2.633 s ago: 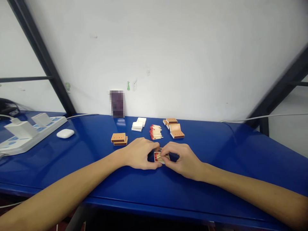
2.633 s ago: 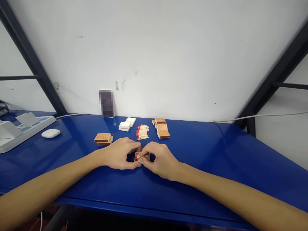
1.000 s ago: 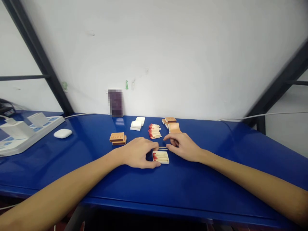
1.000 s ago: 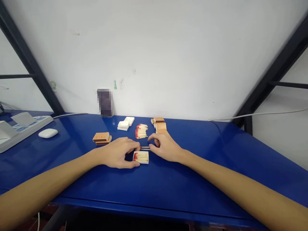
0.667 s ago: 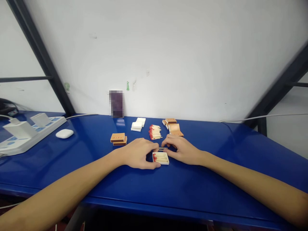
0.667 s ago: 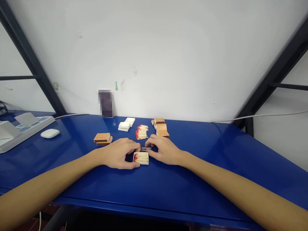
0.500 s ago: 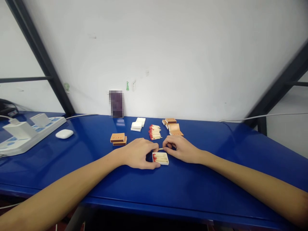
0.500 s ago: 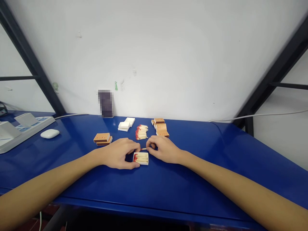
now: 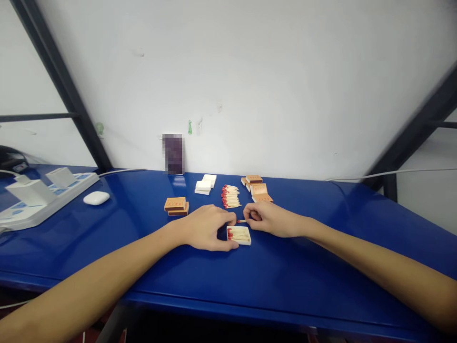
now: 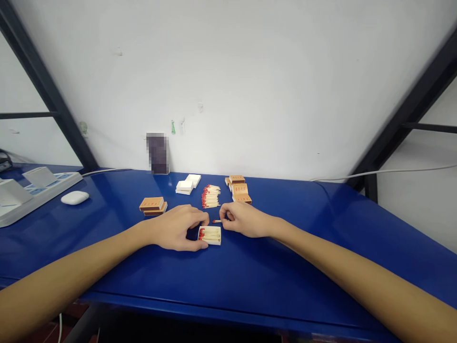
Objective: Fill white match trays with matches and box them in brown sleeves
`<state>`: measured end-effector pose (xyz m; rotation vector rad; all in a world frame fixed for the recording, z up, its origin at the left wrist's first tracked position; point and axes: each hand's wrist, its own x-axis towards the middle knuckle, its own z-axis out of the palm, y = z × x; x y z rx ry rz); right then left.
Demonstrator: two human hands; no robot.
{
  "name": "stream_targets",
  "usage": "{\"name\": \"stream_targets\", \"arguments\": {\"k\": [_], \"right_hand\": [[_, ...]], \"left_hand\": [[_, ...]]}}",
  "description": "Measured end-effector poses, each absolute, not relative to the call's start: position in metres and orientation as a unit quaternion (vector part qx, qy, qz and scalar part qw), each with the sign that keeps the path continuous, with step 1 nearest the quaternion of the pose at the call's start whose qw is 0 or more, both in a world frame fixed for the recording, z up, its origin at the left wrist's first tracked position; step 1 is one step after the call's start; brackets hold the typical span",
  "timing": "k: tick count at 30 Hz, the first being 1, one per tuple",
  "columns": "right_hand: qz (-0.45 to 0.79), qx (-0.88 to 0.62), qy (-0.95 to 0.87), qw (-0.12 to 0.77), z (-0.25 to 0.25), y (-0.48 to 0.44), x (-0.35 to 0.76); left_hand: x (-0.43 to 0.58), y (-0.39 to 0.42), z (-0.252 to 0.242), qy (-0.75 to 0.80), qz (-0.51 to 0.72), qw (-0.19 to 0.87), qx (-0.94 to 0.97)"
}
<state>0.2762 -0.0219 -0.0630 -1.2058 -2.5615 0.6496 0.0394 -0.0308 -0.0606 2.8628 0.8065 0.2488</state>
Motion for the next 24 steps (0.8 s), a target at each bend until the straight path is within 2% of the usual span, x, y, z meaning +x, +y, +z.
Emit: {"name": "stream_targets", "arguments": {"k": [3, 6, 13, 20, 22, 24], "right_hand": [[0.218, -0.412, -0.882, 0.066, -0.057, -0.026, 0.28], [0.202, -0.413, -0.886, 0.063, -0.057, -0.027, 0.283], [0.167, -0.42, -0.883, 0.127, -0.075, -0.021, 0.284], [0.226, -0.397, -0.835, 0.308, -0.088, -0.033, 0.275], [0.246, -0.377, -0.839, 0.304, -0.087, -0.041, 0.269], [0.235, -0.35, -0.871, 0.253, -0.086, -0.048, 0.264]], "left_hand": [[0.04, -0.032, -0.06, 0.269, 0.081, 0.078, 0.957], [0.04, -0.032, -0.059, 0.267, 0.081, 0.078, 0.957], [0.04, -0.031, -0.059, 0.268, 0.082, 0.08, 0.957], [0.04, -0.031, -0.06, 0.262, 0.086, 0.073, 0.958], [0.04, -0.03, -0.061, 0.261, 0.09, 0.067, 0.959], [0.04, -0.029, -0.062, 0.26, 0.094, 0.065, 0.959]]}}
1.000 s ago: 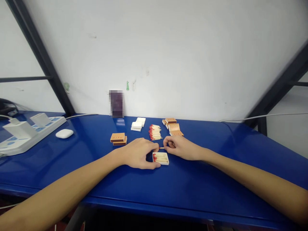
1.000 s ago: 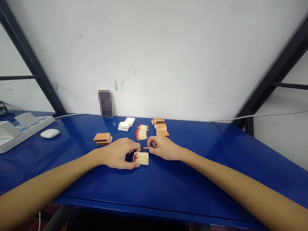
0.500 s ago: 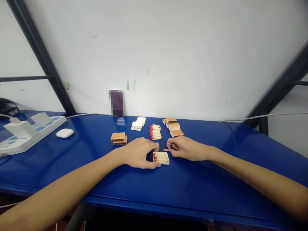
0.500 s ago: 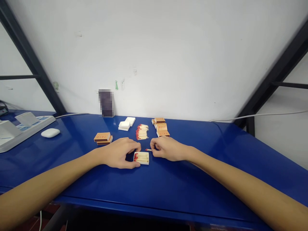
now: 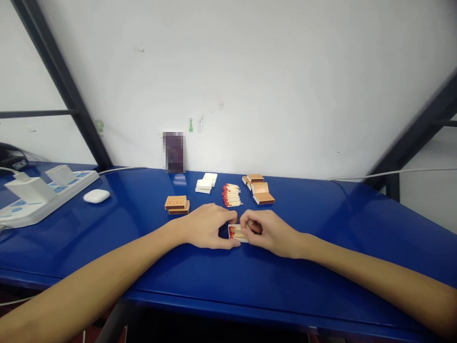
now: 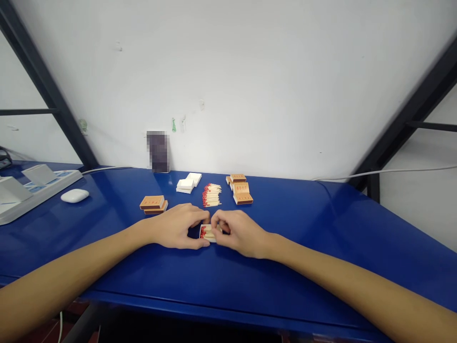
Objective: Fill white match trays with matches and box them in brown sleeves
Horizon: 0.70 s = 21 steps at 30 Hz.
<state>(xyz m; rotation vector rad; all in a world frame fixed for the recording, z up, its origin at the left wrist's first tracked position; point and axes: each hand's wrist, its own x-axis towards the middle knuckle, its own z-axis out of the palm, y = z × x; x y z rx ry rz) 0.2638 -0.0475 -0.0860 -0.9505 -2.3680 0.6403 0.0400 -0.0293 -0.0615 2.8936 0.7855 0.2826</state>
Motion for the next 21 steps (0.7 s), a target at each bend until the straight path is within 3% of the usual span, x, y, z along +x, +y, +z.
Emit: {"name": "stream_targets", "arguments": {"k": [12, 21], "right_hand": [[0.153, -0.35, -0.894, 0.234, -0.0826, -0.0521, 0.2586], [0.092, -0.225, -0.917, 0.318, -0.0849, -0.0546, 0.2642]], "left_hand": [[0.0384, -0.0287, -0.0637, 0.263, 0.104, 0.07, 0.957], [0.0397, -0.0295, -0.0639, 0.26, 0.108, 0.075, 0.956]]}}
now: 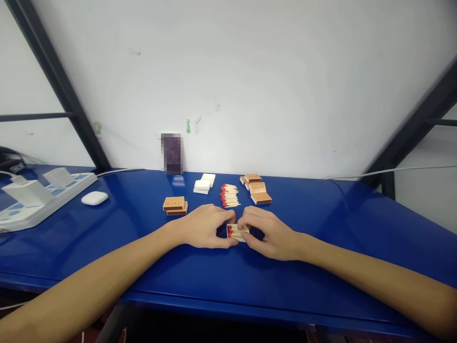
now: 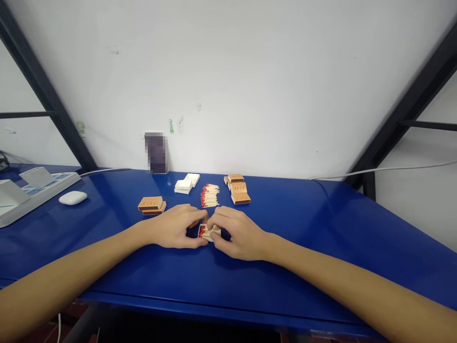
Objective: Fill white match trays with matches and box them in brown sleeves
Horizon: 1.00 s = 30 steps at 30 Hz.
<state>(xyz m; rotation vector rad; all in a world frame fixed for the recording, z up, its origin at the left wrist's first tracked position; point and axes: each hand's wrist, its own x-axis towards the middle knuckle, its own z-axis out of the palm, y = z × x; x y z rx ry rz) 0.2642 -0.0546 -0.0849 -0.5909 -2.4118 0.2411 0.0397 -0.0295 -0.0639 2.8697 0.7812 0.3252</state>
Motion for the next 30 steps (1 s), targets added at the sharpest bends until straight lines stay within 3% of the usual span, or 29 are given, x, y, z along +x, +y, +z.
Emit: {"name": "stream_targets", "arguments": {"k": [6, 14, 30], "right_hand": [[0.078, -0.182, -0.935, 0.293, -0.081, -0.0551, 0.2623], [0.058, -0.158, -0.931, 0.325, -0.0832, -0.0549, 0.2625], [0.049, -0.201, -0.927, 0.314, -0.0845, -0.0535, 0.2627]], "left_hand": [[0.04, -0.0301, -0.0636, 0.265, 0.102, 0.076, 0.956], [0.0402, -0.03, -0.0628, 0.265, 0.102, 0.073, 0.956], [0.041, -0.0301, -0.0626, 0.267, 0.103, 0.077, 0.955]]}}
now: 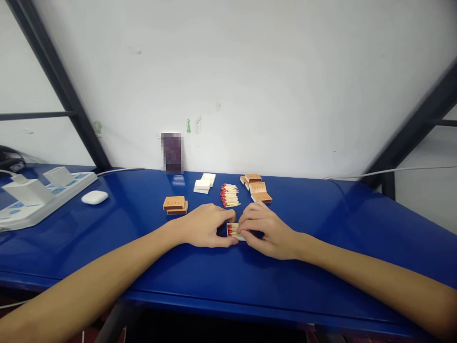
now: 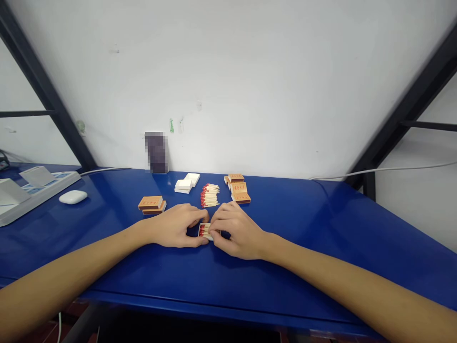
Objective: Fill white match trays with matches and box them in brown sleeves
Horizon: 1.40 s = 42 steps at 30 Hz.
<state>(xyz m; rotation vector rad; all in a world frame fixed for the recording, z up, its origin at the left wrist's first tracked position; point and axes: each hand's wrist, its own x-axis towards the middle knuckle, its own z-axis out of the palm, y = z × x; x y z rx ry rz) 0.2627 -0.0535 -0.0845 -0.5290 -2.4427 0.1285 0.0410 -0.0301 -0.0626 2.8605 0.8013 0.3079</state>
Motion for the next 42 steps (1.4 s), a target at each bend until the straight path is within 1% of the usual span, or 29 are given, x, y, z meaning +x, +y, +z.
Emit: {"name": "stream_targets", "arguments": {"k": [6, 11, 18, 25, 33, 42], "right_hand": [[0.058, -0.164, -0.93, 0.323, -0.0845, -0.0531, 0.2629], [0.052, -0.185, -0.924, 0.33, -0.0859, -0.0528, 0.2635], [0.04, -0.205, -0.938, 0.277, -0.082, -0.055, 0.2635], [0.043, -0.209, -0.933, 0.289, -0.0827, -0.0544, 0.263], [0.062, -0.197, -0.942, 0.264, -0.0826, -0.0535, 0.2623], [0.054, -0.209, -0.943, 0.255, -0.0827, -0.0542, 0.2642]], "left_hand": [[0.0404, -0.0296, -0.0638, 0.268, 0.104, 0.073, 0.955], [0.0403, -0.0301, -0.0633, 0.266, 0.104, 0.076, 0.955], [0.041, -0.03, -0.0631, 0.263, 0.107, 0.076, 0.956], [0.0411, -0.03, -0.0638, 0.263, 0.109, 0.073, 0.956], [0.0405, -0.0297, -0.0635, 0.257, 0.112, 0.079, 0.957], [0.041, -0.0306, -0.0632, 0.262, 0.106, 0.071, 0.956]]}}
